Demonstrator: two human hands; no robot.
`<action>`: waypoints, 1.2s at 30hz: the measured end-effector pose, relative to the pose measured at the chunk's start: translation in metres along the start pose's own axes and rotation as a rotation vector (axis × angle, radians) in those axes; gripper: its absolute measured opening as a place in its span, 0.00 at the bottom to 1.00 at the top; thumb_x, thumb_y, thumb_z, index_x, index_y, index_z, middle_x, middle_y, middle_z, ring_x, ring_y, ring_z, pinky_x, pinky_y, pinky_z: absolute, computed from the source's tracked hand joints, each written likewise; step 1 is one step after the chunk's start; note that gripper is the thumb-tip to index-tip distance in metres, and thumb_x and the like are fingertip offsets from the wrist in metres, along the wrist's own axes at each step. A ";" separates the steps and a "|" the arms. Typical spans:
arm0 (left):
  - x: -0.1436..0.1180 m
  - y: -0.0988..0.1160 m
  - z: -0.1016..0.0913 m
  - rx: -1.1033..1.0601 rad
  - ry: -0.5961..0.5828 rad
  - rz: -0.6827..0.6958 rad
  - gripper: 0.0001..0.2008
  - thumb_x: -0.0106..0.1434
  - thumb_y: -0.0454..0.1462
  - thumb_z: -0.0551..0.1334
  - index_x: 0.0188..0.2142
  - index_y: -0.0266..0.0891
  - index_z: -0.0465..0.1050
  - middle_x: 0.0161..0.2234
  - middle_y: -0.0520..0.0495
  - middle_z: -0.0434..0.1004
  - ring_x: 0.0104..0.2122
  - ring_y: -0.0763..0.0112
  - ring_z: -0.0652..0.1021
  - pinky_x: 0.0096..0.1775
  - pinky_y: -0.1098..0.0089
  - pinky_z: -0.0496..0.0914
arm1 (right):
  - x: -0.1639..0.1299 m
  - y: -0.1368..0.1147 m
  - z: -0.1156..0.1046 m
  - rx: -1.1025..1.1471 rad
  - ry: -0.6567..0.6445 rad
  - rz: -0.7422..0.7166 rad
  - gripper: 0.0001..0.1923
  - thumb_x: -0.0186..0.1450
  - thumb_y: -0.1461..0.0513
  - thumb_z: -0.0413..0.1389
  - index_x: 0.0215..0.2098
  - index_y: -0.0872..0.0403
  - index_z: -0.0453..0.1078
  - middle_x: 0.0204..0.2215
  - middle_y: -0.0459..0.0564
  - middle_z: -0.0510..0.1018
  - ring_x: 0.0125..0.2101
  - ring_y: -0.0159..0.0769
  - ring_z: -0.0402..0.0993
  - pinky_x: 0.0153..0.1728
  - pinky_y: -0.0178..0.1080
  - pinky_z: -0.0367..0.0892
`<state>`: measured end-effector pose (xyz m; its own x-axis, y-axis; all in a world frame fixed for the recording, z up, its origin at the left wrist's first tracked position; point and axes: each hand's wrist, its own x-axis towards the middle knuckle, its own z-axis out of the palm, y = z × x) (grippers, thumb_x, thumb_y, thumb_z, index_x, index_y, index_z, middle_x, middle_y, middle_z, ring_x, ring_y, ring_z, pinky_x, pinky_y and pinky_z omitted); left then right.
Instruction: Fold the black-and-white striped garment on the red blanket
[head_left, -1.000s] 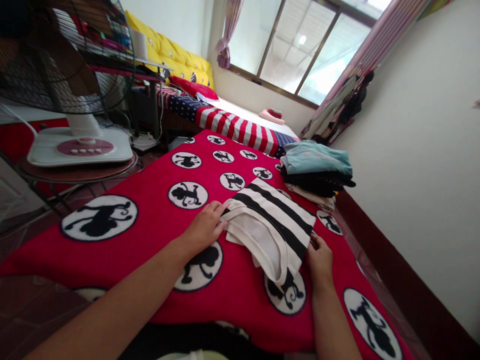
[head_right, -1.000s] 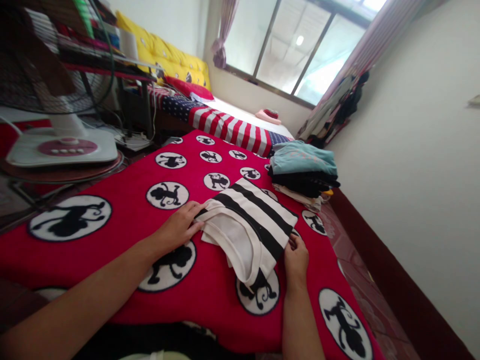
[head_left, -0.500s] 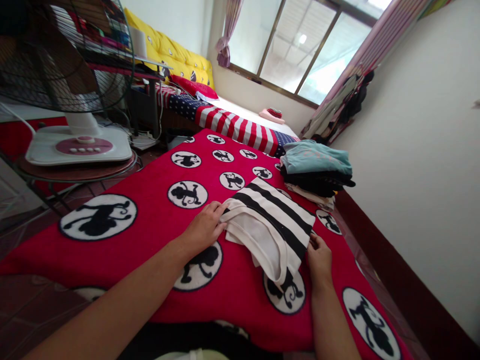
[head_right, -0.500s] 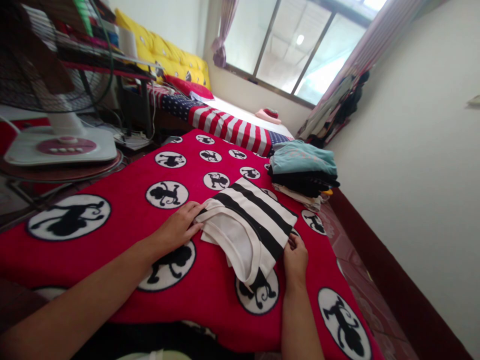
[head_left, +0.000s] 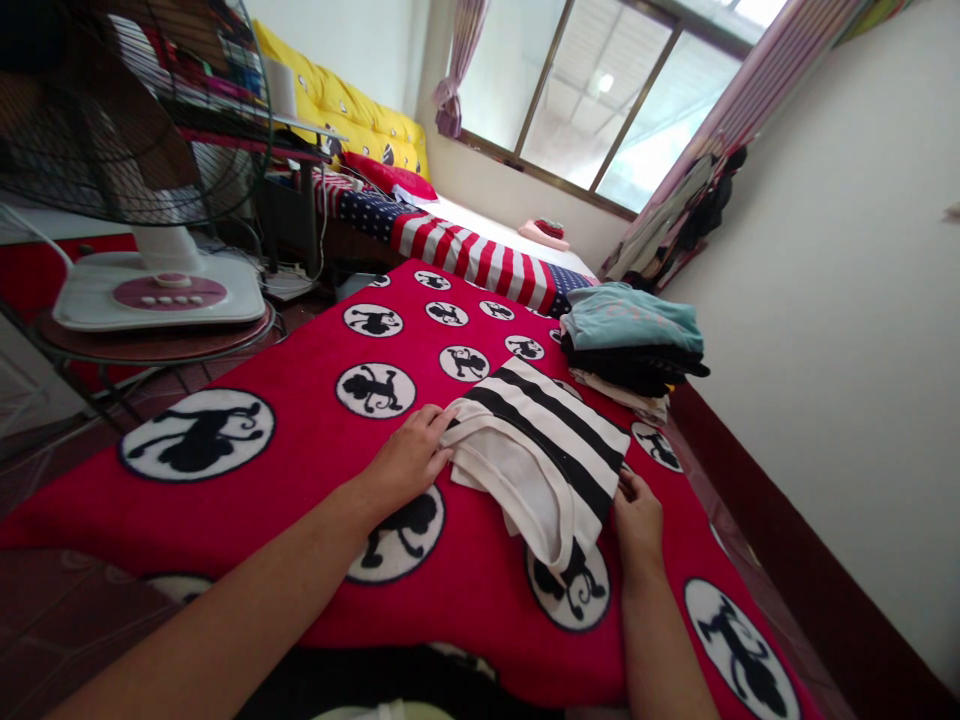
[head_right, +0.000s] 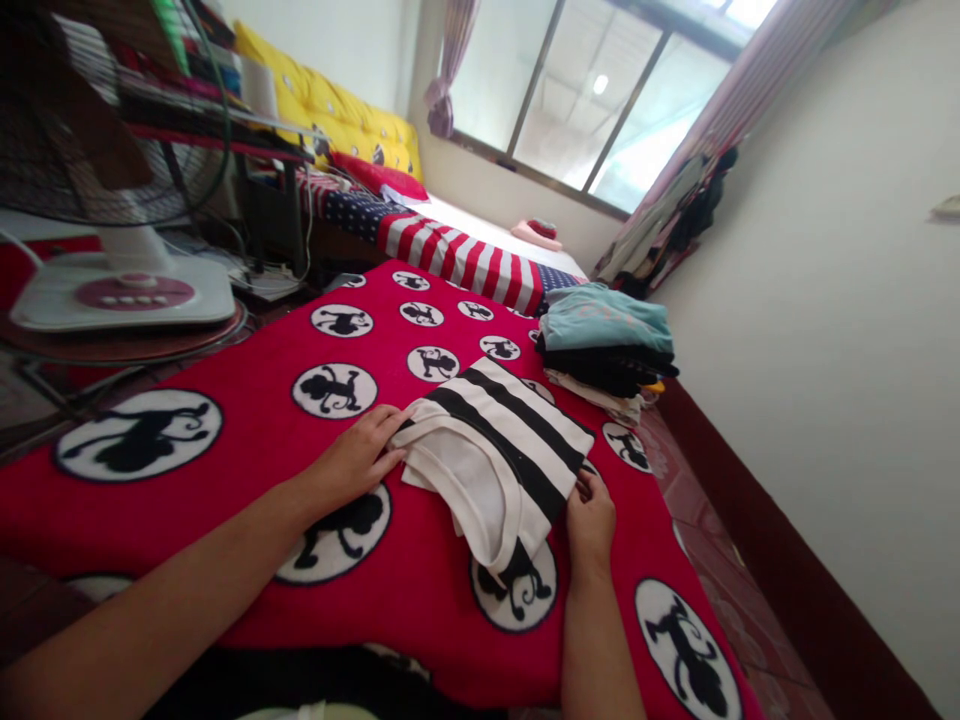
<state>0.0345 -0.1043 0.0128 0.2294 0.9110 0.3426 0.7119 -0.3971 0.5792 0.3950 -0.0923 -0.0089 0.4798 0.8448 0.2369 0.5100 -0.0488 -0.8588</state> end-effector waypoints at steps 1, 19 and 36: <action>0.000 0.000 0.000 0.002 -0.001 -0.001 0.27 0.61 0.32 0.58 0.60 0.35 0.60 0.50 0.39 0.67 0.50 0.59 0.70 0.55 0.56 0.65 | 0.000 0.000 0.000 0.004 -0.001 -0.001 0.27 0.49 0.51 0.57 0.43 0.59 0.73 0.38 0.59 0.81 0.38 0.48 0.78 0.43 0.48 0.71; 0.000 -0.001 0.001 0.006 0.013 0.002 0.26 0.61 0.32 0.58 0.60 0.39 0.61 0.50 0.41 0.67 0.50 0.59 0.70 0.54 0.58 0.66 | 0.001 0.003 0.000 0.000 0.001 -0.028 0.26 0.51 0.51 0.58 0.43 0.58 0.74 0.39 0.58 0.81 0.39 0.47 0.78 0.43 0.46 0.71; 0.000 -0.002 0.001 0.011 0.012 0.008 0.27 0.61 0.33 0.58 0.60 0.38 0.60 0.50 0.41 0.67 0.50 0.59 0.70 0.54 0.58 0.66 | 0.000 0.000 -0.001 -0.005 0.002 -0.020 0.27 0.49 0.50 0.58 0.43 0.57 0.74 0.38 0.58 0.81 0.39 0.48 0.78 0.43 0.48 0.71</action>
<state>0.0342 -0.1039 0.0108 0.2271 0.9064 0.3562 0.7174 -0.4031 0.5682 0.3958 -0.0924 -0.0090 0.4708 0.8447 0.2548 0.5229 -0.0345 -0.8517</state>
